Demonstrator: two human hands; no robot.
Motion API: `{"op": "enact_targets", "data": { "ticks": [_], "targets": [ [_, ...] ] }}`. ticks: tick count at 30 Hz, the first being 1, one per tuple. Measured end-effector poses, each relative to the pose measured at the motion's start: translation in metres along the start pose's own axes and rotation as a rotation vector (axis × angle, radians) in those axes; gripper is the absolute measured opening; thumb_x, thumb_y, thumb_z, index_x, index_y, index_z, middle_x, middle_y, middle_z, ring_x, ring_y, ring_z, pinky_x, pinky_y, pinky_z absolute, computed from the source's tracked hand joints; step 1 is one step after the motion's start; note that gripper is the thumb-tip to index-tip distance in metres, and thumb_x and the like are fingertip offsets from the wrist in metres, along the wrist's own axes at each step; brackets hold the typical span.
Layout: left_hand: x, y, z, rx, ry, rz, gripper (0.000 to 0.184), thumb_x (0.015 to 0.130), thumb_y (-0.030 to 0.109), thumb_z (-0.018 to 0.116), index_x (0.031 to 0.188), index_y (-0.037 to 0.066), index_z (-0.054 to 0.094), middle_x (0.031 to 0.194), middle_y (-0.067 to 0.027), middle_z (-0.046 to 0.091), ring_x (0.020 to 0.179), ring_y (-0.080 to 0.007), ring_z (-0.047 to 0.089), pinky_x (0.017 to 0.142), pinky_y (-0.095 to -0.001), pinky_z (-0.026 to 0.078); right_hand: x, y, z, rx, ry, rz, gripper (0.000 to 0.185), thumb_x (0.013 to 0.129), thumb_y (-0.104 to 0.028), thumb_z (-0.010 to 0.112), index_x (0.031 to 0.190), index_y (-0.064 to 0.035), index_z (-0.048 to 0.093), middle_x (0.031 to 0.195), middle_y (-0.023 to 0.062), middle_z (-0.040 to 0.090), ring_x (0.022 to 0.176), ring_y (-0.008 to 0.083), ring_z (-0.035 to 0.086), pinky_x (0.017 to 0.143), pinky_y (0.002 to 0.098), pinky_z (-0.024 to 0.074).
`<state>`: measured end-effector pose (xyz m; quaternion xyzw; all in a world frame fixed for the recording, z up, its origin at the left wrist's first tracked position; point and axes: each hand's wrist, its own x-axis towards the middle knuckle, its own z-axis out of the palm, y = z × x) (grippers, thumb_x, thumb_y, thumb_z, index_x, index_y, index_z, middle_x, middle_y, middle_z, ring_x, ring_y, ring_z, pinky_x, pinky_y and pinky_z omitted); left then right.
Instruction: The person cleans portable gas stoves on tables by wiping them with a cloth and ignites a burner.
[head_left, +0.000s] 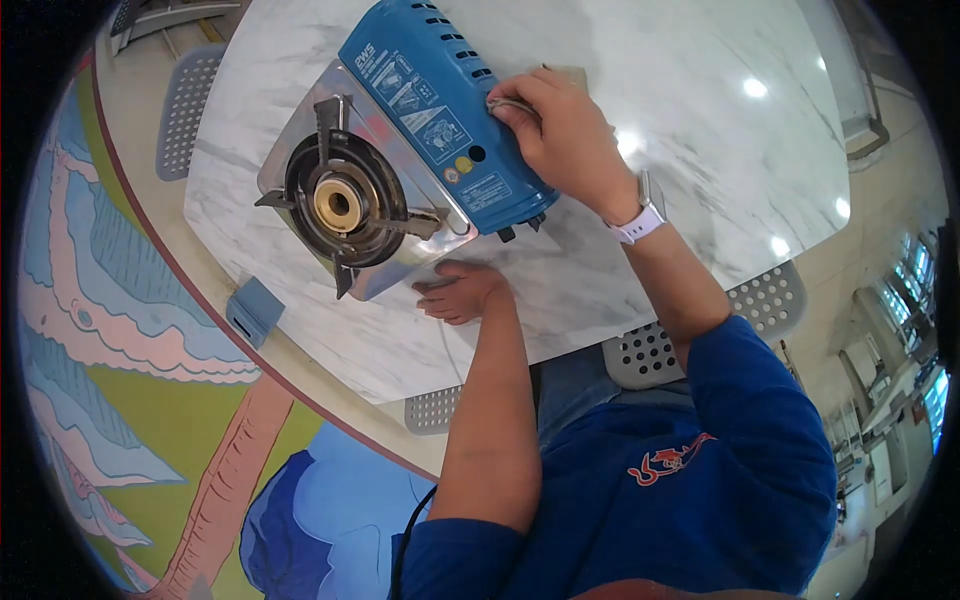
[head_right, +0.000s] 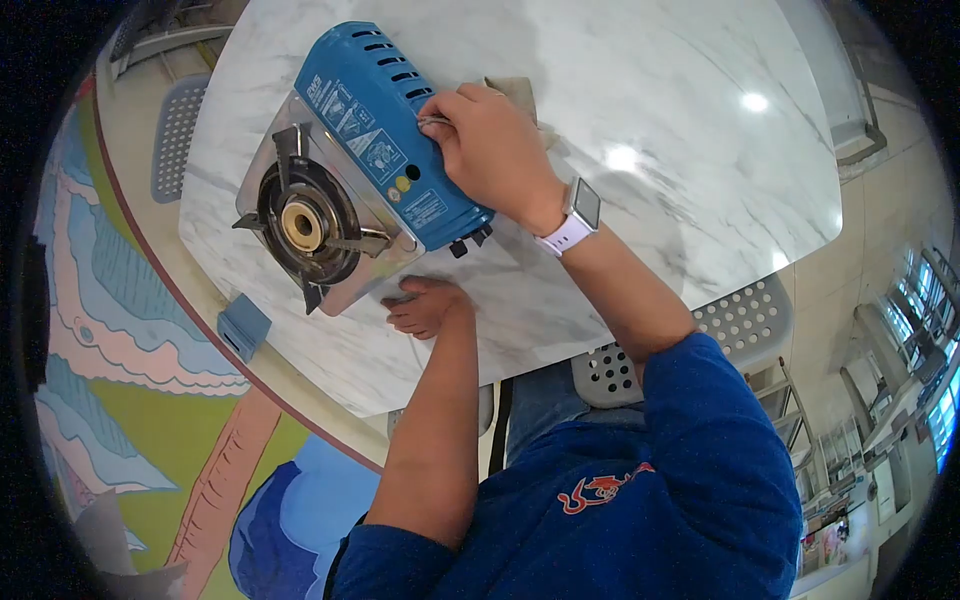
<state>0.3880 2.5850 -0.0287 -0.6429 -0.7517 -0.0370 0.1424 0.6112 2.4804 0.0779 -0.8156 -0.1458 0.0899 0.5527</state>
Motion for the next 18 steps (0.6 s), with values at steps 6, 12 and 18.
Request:
{"op": "enact_targets", "data": {
  "ticks": [6,12,18],
  "targets": [
    [0.001,-0.002,0.003,0.013,0.006,0.012,0.058,0.092,0.052,0.033,0.136,0.014,0.041,0.139,-0.0161,0.038,0.127,-0.0311,0.039,0.1,-0.0477,0.032,-0.004,0.029,0.01,0.102,0.024,0.127,0.01,0.083,-0.011,0.06,0.09,-0.0077,0.066,0.079,0.0123,0.062,0.078,0.0319,0.058,0.069,0.0396,0.0461],
    [0.001,0.0,-0.004,-0.046,-0.05,0.019,0.059,0.092,0.049,0.032,0.138,0.011,0.037,0.141,-0.02,0.035,0.13,-0.035,0.034,0.102,-0.0501,0.029,-0.005,0.01,0.005,0.04,0.037,0.02,0.01,0.082,-0.009,0.06,0.089,-0.009,0.067,0.078,0.0112,0.062,0.077,0.0312,0.058,0.069,0.0394,0.046],
    [0.002,0.0,0.002,-0.036,-0.021,0.008,0.058,0.092,0.049,0.033,0.137,0.013,0.038,0.142,-0.0178,0.035,0.13,-0.0329,0.036,0.101,-0.0497,0.03,-0.007,0.018,0.008,-0.012,0.057,0.001,0.01,0.083,-0.01,0.059,0.088,-0.0095,0.067,0.08,0.0104,0.062,0.078,0.0309,0.059,0.069,0.0396,0.047]
  ]
}}
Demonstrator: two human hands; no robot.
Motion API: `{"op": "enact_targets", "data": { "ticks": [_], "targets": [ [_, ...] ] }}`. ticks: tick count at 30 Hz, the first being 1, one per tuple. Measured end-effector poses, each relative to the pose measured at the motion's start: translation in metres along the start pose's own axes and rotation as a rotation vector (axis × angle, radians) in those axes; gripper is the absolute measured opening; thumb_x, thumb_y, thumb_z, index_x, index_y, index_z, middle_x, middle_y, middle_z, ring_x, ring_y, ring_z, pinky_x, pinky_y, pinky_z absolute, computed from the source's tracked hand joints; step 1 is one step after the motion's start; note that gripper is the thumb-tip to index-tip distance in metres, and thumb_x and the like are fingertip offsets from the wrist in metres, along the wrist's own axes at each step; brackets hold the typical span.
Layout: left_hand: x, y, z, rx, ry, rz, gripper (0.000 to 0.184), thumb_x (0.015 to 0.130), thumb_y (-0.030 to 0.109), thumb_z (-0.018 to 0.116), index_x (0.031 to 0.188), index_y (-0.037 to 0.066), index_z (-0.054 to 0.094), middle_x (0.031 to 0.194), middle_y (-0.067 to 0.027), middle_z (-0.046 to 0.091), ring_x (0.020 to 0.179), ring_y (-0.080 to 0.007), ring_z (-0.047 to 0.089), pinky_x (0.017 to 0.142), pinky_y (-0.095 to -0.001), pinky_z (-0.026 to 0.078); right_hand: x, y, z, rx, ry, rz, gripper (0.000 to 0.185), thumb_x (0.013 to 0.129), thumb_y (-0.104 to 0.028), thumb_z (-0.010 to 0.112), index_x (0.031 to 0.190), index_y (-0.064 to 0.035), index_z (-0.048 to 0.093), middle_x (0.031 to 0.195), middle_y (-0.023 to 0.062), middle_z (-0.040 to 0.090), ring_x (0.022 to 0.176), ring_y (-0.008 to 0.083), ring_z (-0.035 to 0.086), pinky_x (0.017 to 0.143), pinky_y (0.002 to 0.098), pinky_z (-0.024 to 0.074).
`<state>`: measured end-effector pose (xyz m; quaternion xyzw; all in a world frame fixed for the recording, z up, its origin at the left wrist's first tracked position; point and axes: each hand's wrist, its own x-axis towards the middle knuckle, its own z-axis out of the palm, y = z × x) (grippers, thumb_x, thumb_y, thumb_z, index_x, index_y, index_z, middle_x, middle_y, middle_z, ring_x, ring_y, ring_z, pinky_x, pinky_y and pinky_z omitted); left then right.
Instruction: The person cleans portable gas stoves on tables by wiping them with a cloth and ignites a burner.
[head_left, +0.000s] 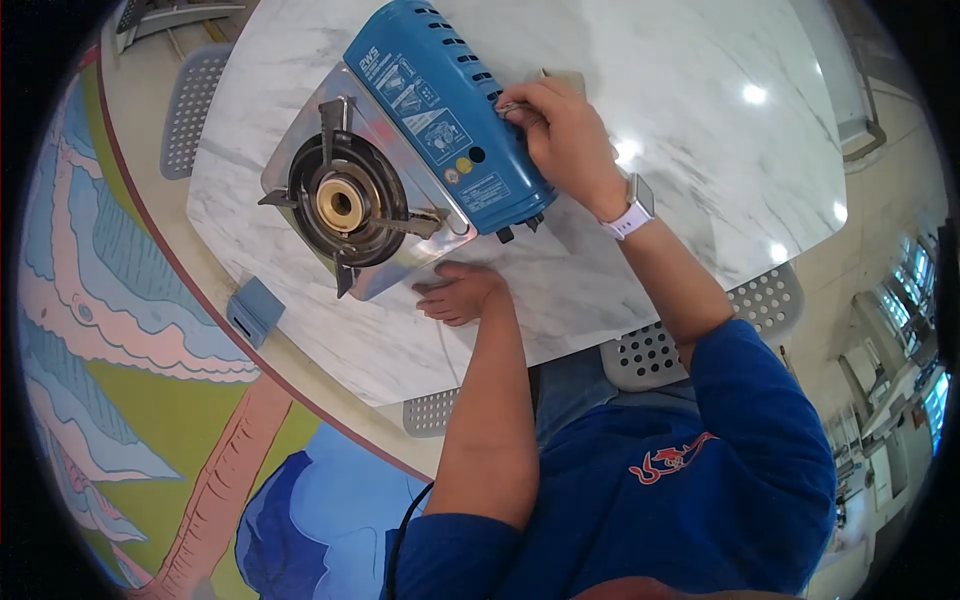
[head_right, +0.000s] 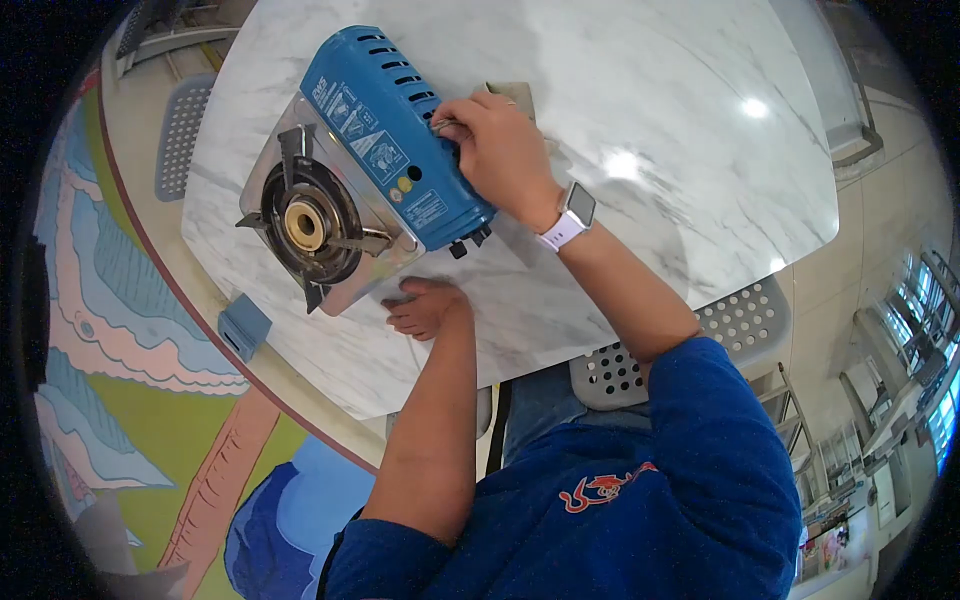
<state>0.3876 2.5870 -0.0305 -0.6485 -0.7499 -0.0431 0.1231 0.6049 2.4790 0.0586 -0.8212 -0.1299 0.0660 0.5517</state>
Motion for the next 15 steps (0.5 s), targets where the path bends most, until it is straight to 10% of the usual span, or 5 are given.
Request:
{"op": "enact_targets", "data": {
  "ticks": [15],
  "targets": [
    [-0.001,0.003,-0.011,-0.046,-0.069,0.008,0.06,0.093,0.048,0.03,0.139,0.01,0.034,0.142,-0.023,0.032,0.132,-0.0381,0.031,0.103,-0.0523,0.027,0.005,0.001,-0.002,-0.095,-0.057,0.051,0.009,0.084,-0.014,0.059,0.088,-0.0107,0.066,0.081,0.0094,0.062,0.079,0.031,0.061,0.066,0.0398,0.0477]
  ]
}}
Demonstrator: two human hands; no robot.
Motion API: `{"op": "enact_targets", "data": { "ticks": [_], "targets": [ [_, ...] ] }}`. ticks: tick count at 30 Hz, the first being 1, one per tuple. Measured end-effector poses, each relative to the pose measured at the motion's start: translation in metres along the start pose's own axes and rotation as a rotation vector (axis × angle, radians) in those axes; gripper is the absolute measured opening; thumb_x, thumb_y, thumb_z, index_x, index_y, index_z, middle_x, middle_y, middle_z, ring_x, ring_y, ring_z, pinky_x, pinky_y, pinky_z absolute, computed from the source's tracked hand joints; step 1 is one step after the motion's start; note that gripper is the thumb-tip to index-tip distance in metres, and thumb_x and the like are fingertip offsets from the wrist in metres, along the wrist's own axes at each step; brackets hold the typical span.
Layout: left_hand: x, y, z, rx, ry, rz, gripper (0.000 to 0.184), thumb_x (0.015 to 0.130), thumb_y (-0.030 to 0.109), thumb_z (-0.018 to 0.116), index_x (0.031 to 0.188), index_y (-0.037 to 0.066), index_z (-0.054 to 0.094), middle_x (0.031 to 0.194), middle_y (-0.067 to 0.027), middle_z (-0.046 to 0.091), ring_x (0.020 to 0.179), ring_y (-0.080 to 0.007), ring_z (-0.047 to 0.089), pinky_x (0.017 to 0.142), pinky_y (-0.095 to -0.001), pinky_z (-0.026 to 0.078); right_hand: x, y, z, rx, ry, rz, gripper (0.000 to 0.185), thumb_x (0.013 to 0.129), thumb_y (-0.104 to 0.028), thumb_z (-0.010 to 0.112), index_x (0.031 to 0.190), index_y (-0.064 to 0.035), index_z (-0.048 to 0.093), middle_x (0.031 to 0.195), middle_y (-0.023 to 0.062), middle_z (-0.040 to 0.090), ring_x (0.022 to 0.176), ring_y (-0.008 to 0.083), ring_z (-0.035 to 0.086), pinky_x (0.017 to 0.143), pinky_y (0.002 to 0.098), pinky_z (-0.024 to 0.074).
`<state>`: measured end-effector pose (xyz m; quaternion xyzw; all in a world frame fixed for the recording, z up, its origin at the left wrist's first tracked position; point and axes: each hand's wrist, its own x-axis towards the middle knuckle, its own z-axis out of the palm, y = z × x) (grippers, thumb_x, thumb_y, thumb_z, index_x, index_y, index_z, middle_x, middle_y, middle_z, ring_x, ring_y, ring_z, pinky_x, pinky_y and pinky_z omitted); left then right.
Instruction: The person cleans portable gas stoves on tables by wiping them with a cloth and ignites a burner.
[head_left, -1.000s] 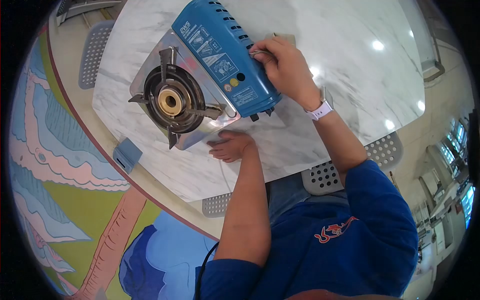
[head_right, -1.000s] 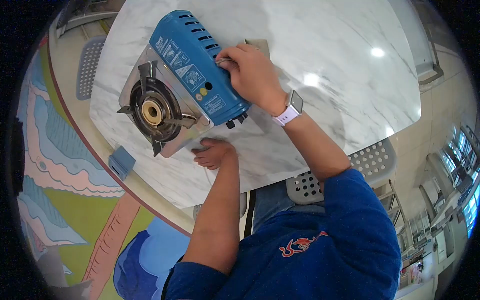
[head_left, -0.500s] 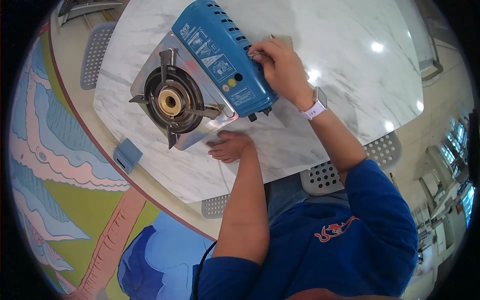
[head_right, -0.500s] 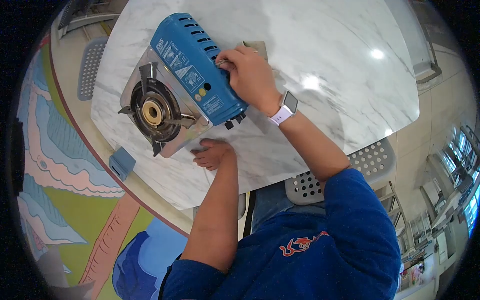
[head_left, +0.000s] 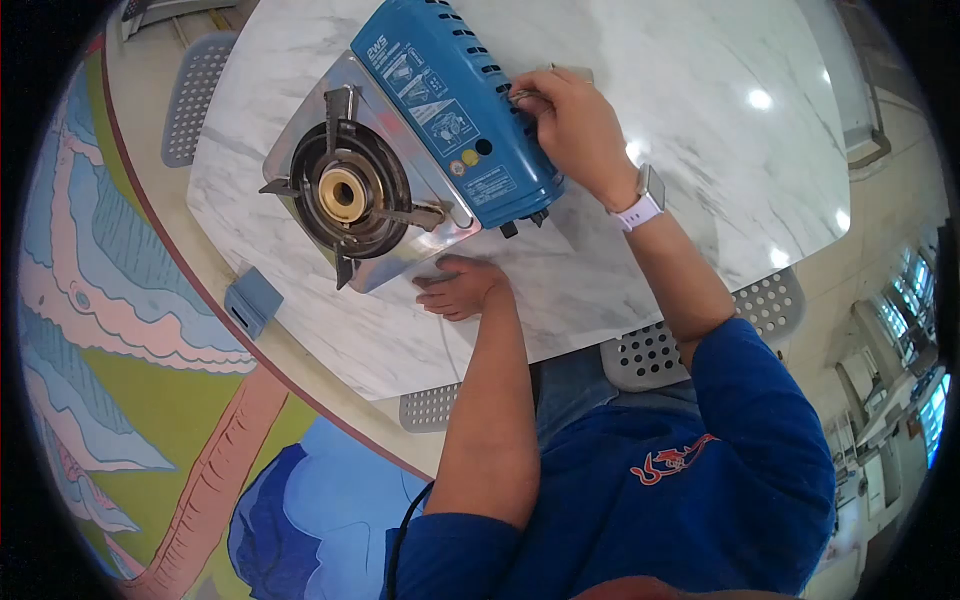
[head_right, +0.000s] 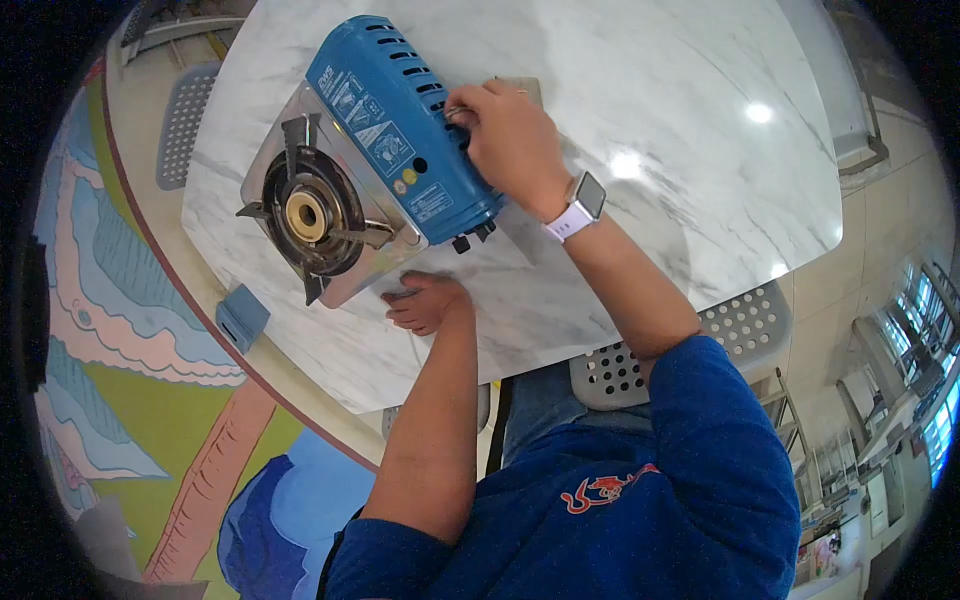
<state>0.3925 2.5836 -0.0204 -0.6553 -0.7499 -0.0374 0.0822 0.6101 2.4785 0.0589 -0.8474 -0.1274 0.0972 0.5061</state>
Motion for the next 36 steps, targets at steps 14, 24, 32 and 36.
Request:
{"op": "enact_targets", "data": {
  "ticks": [14,24,32,36],
  "targets": [
    [0.001,-0.005,0.014,0.079,0.133,-0.002,0.055,0.091,0.051,0.037,0.134,0.016,0.042,0.139,-0.016,0.039,0.128,-0.0318,0.038,0.1,-0.049,0.032,0.011,0.004,0.004,0.325,0.013,-0.115,0.011,0.082,-0.009,0.062,0.092,-0.0037,0.064,0.086,0.0127,0.065,0.08,0.0294,0.063,0.07,0.0344,0.0497],
    [-0.003,0.0,0.008,0.059,0.112,-0.008,0.057,0.091,0.049,0.034,0.137,0.015,0.038,0.139,-0.0206,0.037,0.131,-0.0335,0.034,0.102,-0.0512,0.028,-0.028,-0.021,-0.01,0.153,0.031,0.015,0.009,0.083,-0.008,0.06,0.09,-0.0066,0.066,0.083,0.0114,0.063,0.074,0.03,0.061,0.068,0.0359,0.0479],
    [-0.005,0.001,0.009,0.077,0.126,-0.002,0.057,0.091,0.048,0.035,0.137,0.014,0.038,0.141,-0.0203,0.036,0.131,-0.0351,0.034,0.102,-0.0518,0.028,0.018,-0.016,0.016,0.011,0.19,-0.153,0.009,0.083,-0.011,0.061,0.086,-0.0078,0.068,0.08,0.0117,0.062,0.074,0.0299,0.06,0.067,0.0382,0.0474],
    [-0.004,0.002,0.007,0.064,0.125,0.005,0.057,0.091,0.047,0.036,0.137,0.014,0.038,0.14,-0.0214,0.036,0.131,-0.0352,0.035,0.102,-0.0524,0.028,0.04,-0.009,0.021,-0.028,0.196,-0.146,0.01,0.083,-0.013,0.062,0.087,-0.0082,0.069,0.081,0.0127,0.062,0.074,0.0302,0.06,0.067,0.0387,0.0475]
  ]
}}
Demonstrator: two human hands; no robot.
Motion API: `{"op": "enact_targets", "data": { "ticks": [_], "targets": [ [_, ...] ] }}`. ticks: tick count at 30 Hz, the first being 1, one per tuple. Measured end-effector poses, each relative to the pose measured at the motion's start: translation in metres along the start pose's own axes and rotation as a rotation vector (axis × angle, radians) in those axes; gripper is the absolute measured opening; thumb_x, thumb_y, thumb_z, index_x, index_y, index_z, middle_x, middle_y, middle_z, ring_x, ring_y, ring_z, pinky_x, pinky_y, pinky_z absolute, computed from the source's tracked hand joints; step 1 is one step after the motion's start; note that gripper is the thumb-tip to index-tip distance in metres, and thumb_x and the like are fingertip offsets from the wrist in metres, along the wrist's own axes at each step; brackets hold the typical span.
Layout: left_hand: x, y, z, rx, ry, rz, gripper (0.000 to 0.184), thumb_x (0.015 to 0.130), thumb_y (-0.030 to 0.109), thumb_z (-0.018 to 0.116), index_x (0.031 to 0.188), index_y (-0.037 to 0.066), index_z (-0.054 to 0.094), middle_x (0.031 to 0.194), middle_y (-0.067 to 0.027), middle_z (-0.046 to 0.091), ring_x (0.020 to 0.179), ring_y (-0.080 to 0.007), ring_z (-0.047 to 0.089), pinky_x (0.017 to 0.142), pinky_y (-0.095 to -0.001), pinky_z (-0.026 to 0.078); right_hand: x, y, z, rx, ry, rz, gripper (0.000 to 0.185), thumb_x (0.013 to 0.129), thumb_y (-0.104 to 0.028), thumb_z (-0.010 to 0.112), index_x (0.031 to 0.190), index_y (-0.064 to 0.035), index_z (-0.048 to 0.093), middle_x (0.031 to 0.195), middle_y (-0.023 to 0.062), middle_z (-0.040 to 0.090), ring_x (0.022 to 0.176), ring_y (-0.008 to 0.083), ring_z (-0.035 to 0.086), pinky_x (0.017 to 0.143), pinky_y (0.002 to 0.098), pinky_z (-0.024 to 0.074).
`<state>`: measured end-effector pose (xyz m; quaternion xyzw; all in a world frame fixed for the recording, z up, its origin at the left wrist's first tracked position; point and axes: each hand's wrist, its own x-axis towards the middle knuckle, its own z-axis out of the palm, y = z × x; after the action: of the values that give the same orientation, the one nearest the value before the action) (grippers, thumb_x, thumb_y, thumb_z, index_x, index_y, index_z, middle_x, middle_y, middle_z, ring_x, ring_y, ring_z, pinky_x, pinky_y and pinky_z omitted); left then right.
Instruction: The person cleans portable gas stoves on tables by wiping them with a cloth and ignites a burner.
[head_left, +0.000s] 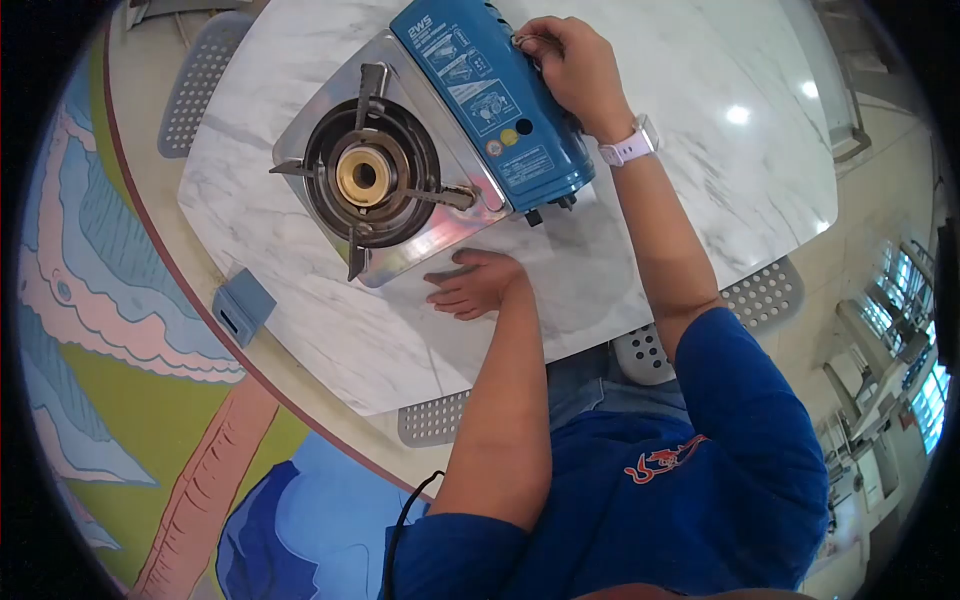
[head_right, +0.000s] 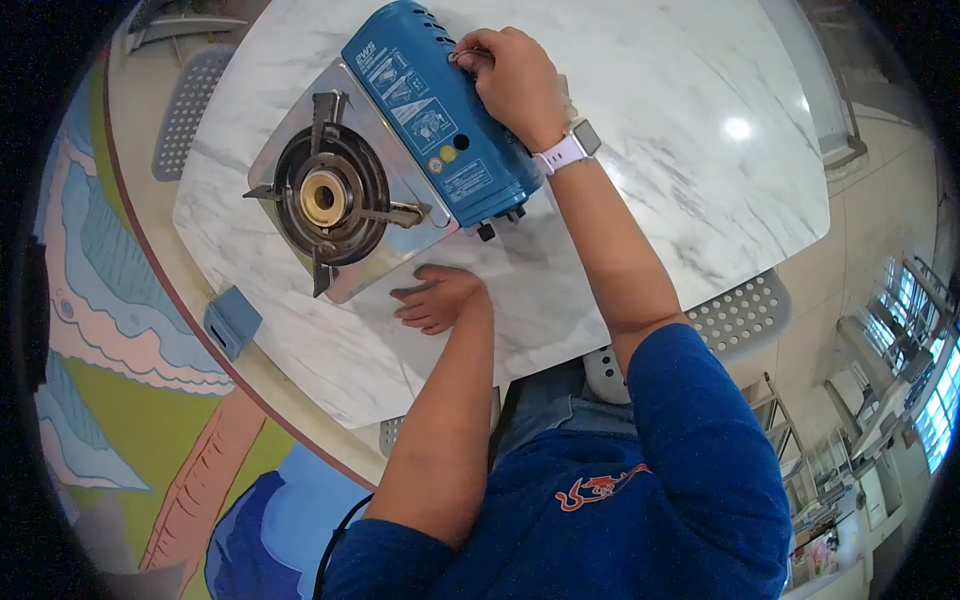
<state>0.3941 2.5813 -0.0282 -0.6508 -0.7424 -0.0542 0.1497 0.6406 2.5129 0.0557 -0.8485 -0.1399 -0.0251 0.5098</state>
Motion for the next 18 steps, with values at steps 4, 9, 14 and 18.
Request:
{"op": "enact_targets", "data": {
  "ticks": [4,9,14,18],
  "targets": [
    [-0.001,0.001,-0.001,-0.03,0.012,0.005,0.057,0.09,0.046,0.038,0.137,0.013,0.038,0.14,-0.0226,0.036,0.131,-0.0357,0.034,0.101,-0.0529,0.028,-0.022,-0.01,-0.016,-0.049,-0.054,0.014,0.012,0.083,-0.012,0.061,0.09,-0.0073,0.068,0.083,0.0137,0.062,0.075,0.0306,0.061,0.067,0.0375,0.0479],
    [-0.002,0.006,-0.01,-0.056,-0.017,-0.012,0.058,0.09,0.045,0.04,0.138,0.013,0.037,0.139,-0.0249,0.036,0.132,-0.0369,0.033,0.101,-0.0537,0.028,-0.07,-0.029,-0.048,0.06,-0.132,0.14,0.011,0.083,-0.01,0.061,0.091,-0.0063,0.067,0.086,0.0133,0.061,0.076,0.0302,0.061,0.067,0.0356,0.048],
    [-0.001,0.008,-0.022,-0.134,-0.147,-0.029,0.062,0.091,0.042,0.04,0.141,0.007,0.03,0.142,-0.0297,0.028,0.134,-0.0428,0.025,0.103,-0.0581,0.023,-0.056,-0.026,-0.035,-0.001,-0.084,0.091,0.011,0.081,-0.011,0.062,0.089,-0.007,0.068,0.083,0.0118,0.062,0.075,0.0298,0.061,0.068,0.0363,0.0483],
    [-0.001,0.005,-0.011,-0.078,-0.063,-0.015,0.06,0.09,0.045,0.039,0.139,0.011,0.034,0.14,-0.026,0.033,0.132,-0.0393,0.03,0.102,-0.0555,0.026,-0.006,-0.016,-0.002,-0.007,0.007,-0.047,0.01,0.08,-0.014,0.064,0.086,-0.0093,0.071,0.079,0.0106,0.064,0.076,0.0303,0.061,0.07,0.0381,0.0484]
  ]
}}
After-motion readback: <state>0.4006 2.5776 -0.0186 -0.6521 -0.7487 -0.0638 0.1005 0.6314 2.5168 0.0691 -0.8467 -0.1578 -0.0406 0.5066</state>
